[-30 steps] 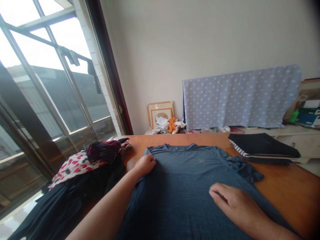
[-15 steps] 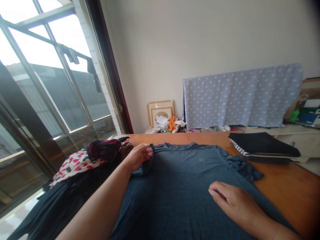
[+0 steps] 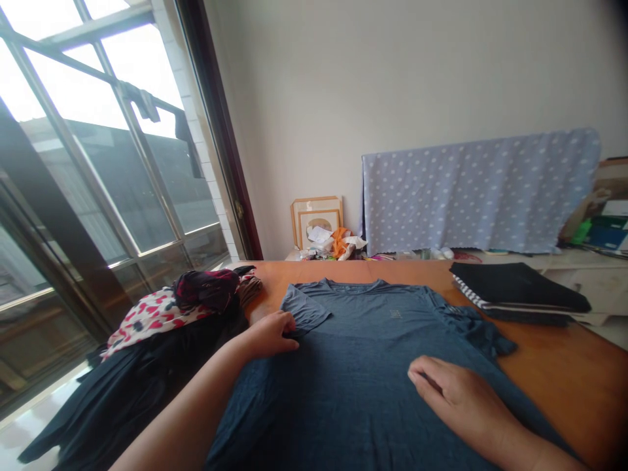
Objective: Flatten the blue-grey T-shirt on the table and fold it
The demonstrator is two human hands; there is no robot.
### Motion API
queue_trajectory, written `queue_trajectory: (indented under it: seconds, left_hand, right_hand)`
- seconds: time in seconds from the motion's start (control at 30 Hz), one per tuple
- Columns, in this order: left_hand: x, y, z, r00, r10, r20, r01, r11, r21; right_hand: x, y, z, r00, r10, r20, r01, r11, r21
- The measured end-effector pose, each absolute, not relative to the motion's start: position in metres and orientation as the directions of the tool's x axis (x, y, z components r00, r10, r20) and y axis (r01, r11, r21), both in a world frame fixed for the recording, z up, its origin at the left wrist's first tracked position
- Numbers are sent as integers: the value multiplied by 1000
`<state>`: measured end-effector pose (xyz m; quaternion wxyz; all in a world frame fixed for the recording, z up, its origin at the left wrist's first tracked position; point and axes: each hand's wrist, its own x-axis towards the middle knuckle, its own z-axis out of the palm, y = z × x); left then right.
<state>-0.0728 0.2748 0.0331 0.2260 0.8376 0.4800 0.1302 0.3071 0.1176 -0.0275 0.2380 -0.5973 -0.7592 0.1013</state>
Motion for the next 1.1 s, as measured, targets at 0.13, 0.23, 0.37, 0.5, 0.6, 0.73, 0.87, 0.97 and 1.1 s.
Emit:
queue_trajectory:
  seconds: [0.13, 0.23, 0.37, 0.5, 0.6, 0.73, 0.87, 0.97, 1.1]
  left_hand:
    - [-79, 287, 17, 372, 928, 35, 751, -323, 576]
    - [-84, 301, 10, 249, 969, 4, 709, -185, 680]
    - [-89, 312, 5, 131, 989, -67, 625, -30, 780]
    - [-92, 312, 8, 115, 986, -117, 522, 40, 852]
    - [-94, 308, 16, 141, 979, -147, 453, 68, 889]
    - [-95, 299, 27, 173, 966, -194, 395, 113, 912]
    - [-90, 293, 32, 288, 944, -160, 522, -14, 853]
    - [-86, 293, 35, 402, 901, -162, 609, -131, 782]
    - [-76, 298, 39, 435, 894, -108, 664, -237, 709]
  right_hand:
    - [306, 116, -27, -170, 955, 244, 861, 265, -435]
    - [306, 116, -27, -172, 953, 249, 862, 268, -430]
    - [306, 117, -27, -173, 954, 247, 862, 268, -430]
    - [307, 118, -29, -181, 946, 267, 854, 286, -435]
    - [308, 119, -30, -189, 939, 288, 848, 304, -433]
    - [307, 117, -28, -187, 946, 265, 858, 289, -424]
    - [307, 116, -26, -186, 950, 249, 863, 279, -421]
    - [308, 117, -27, -188, 951, 246, 864, 279, -420]
    - [308, 119, -27, -193, 948, 252, 859, 287, -424]
